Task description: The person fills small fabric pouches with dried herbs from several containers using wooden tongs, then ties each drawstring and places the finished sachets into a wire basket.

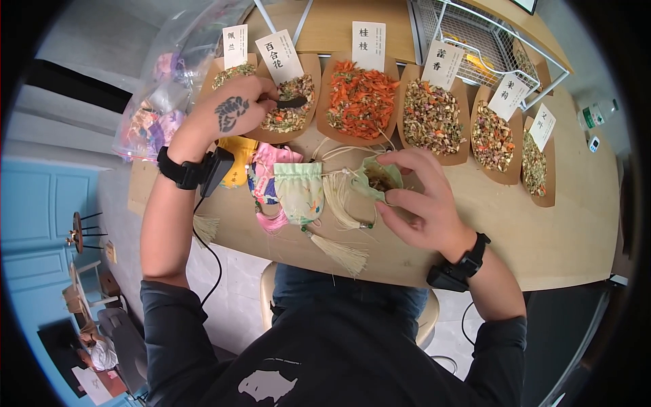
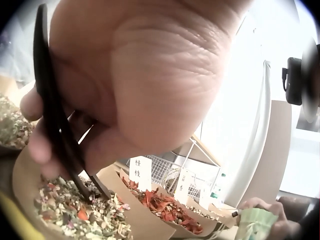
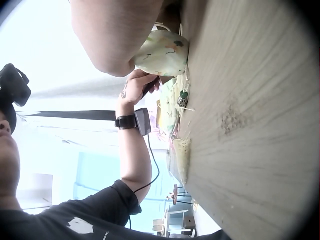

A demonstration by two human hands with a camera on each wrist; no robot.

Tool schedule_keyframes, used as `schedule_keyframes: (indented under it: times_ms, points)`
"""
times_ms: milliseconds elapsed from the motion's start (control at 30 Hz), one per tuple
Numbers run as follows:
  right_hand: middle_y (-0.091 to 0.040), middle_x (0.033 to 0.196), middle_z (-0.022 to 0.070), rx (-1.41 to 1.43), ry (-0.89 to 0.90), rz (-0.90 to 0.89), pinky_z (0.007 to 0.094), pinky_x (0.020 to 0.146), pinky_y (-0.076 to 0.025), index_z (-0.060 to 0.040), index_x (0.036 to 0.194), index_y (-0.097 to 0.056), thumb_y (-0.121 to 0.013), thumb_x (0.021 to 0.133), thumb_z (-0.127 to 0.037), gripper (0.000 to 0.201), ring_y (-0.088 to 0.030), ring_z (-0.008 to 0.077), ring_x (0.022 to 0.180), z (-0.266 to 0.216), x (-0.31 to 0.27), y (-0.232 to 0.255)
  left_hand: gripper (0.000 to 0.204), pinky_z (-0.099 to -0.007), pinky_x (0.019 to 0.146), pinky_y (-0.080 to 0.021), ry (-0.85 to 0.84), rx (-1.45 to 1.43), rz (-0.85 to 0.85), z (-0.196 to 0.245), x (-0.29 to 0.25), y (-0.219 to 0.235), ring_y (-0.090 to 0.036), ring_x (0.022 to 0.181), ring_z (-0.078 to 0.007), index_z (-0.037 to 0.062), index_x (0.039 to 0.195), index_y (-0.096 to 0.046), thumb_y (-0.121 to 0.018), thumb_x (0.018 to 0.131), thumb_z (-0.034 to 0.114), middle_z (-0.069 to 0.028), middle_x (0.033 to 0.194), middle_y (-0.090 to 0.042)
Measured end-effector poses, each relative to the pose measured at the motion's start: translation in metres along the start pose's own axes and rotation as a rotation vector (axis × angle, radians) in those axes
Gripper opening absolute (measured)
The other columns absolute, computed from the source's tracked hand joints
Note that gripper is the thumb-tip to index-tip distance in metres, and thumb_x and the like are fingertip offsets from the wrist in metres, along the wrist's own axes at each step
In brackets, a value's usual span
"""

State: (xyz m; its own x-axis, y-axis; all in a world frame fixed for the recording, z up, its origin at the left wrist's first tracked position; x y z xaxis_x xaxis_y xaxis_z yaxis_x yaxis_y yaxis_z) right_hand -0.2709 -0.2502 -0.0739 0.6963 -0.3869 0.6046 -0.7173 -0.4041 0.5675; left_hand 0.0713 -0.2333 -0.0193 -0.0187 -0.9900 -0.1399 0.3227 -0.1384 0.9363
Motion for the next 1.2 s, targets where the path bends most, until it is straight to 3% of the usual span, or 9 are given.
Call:
schedule_keyframes:
  times_ms: [167, 667, 1200]
  points:
    - [-0.065, 0.131, 0.0167, -0.006, 0.002, -0.003, 0.0442, 0.087, -0.056, -0.0043, 0.082, -0.069, -0.082, 0.081, -0.007, 0.013, -0.061, 0.036, 0.109, 0.0, 0.0, 0.0, 0.018, -0.0451, 0.083, -0.053, -0.026, 0.021, -0.004, 0.011, -0.005, -0.004, -0.069, 0.094, -0.041, -0.0018, 0.107, -0.07, -0.069, 0.089, 0.004, -0.0223, 0.097, -0.073]
    - [-0.065, 0.131, 0.0164, -0.013, -0.007, -0.012, 0.0444, 0.085, -0.057, -0.0052, 0.083, -0.071, -0.082, 0.081, -0.008, 0.012, -0.061, 0.0367, 0.111, 0.0, 0.0, 0.0, 0.017, -0.0519, 0.083, -0.054, -0.173, 0.088, 0.148, 0.001, -0.013, -0.017, -0.068, 0.096, -0.0449, 0.0014, 0.105, -0.07, -0.066, 0.089, -0.001, -0.0199, 0.101, -0.072]
    - [-0.064, 0.132, 0.0166, 0.0, -0.005, -0.005, 0.0444, 0.085, -0.056, -0.005, 0.085, -0.07, -0.082, 0.082, -0.008, 0.013, -0.061, 0.0369, 0.112, 0.0, 0.0, 0.001, 0.018, -0.0503, 0.084, -0.052, -0.089, 0.024, 0.174, 0.013, -0.026, 0.009, -0.065, 0.098, -0.047, -0.0025, 0.108, -0.068, -0.067, 0.091, 0.0, -0.0237, 0.099, -0.071]
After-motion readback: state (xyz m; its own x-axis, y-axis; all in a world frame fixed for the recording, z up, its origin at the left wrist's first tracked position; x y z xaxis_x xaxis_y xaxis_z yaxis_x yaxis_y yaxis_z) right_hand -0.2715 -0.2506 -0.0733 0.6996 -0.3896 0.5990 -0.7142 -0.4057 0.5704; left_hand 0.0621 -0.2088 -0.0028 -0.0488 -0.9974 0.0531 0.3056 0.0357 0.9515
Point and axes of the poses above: each hand's wrist, its own x-axis towards the middle knuckle, its own y-axis out of the back of the hand, z = x × y, the point moved 2 cm from there along x, towards the middle knuckle
